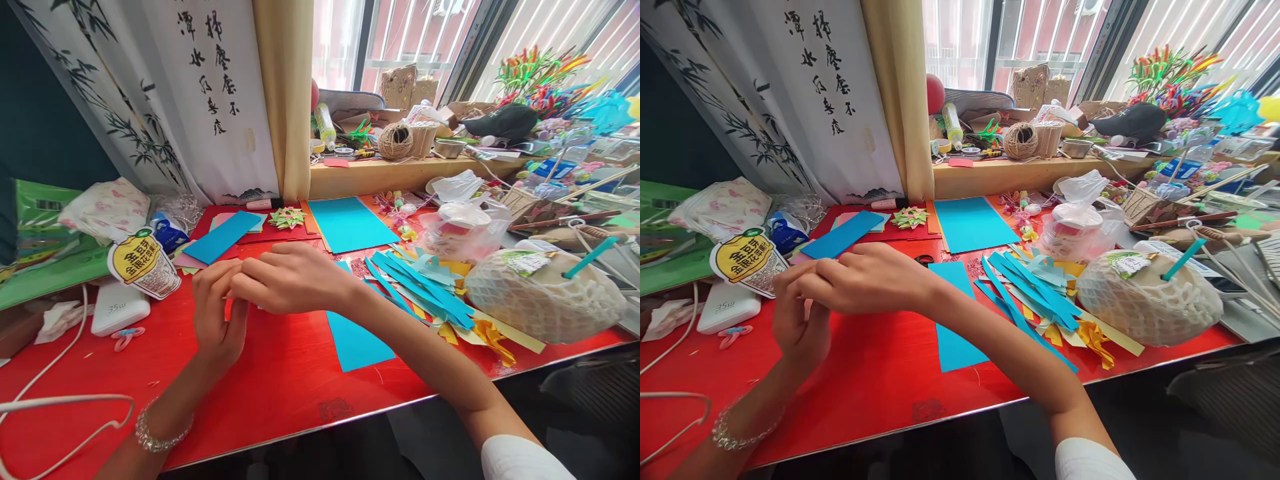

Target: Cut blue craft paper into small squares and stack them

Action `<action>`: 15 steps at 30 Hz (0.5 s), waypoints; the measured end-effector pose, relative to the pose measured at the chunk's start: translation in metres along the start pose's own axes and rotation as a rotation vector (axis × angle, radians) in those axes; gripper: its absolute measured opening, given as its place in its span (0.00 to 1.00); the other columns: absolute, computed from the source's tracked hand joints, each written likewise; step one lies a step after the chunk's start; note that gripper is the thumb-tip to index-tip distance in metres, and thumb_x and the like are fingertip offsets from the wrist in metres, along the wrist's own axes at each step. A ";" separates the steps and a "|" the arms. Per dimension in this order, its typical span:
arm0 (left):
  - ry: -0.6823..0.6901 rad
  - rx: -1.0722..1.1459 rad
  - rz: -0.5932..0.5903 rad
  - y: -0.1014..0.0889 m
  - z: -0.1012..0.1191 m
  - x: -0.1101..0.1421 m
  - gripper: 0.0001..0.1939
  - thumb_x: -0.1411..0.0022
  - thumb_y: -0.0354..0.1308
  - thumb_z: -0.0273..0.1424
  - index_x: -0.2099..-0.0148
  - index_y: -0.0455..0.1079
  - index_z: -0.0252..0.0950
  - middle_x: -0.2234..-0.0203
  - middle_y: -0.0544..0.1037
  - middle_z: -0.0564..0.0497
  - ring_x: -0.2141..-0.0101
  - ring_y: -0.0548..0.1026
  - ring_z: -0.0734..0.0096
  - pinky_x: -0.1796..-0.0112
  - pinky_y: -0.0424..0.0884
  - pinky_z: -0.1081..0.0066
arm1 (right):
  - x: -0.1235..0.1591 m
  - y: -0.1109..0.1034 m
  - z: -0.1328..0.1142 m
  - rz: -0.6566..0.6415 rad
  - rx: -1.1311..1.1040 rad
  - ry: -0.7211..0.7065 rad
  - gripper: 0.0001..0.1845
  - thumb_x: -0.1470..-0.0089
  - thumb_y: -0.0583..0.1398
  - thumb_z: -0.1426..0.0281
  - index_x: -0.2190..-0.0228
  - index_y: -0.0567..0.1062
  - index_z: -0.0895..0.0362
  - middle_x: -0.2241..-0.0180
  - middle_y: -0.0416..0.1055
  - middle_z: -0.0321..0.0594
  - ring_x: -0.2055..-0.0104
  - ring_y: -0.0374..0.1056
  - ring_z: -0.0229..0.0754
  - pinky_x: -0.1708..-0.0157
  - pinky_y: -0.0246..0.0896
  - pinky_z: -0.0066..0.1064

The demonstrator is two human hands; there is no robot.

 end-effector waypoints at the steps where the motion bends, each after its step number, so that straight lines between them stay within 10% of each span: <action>1: 0.018 0.009 -0.014 -0.001 0.000 -0.001 0.11 0.39 0.48 0.27 0.55 0.65 0.41 0.59 0.70 0.48 0.56 0.66 0.63 0.58 0.63 0.62 | -0.001 0.001 -0.003 0.000 0.004 0.002 0.12 0.40 0.43 0.78 0.68 0.63 0.57 0.77 0.63 0.31 0.77 0.57 0.30 0.77 0.41 0.29; 15: 0.045 0.062 -0.073 0.001 0.004 -0.001 0.06 0.40 0.49 0.23 0.67 0.64 0.39 0.72 0.69 0.52 0.66 0.67 0.68 0.67 0.64 0.67 | 0.004 0.012 0.001 -0.011 -0.056 0.079 0.11 0.39 0.43 0.74 0.67 0.62 0.57 0.77 0.62 0.31 0.78 0.55 0.31 0.77 0.39 0.29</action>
Point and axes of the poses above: each hand's wrist, its own x-axis away from the middle knuckle, its own y-axis out of the palm, z = x × y, the point moved 2 cm from there along -x, towards the middle knuckle
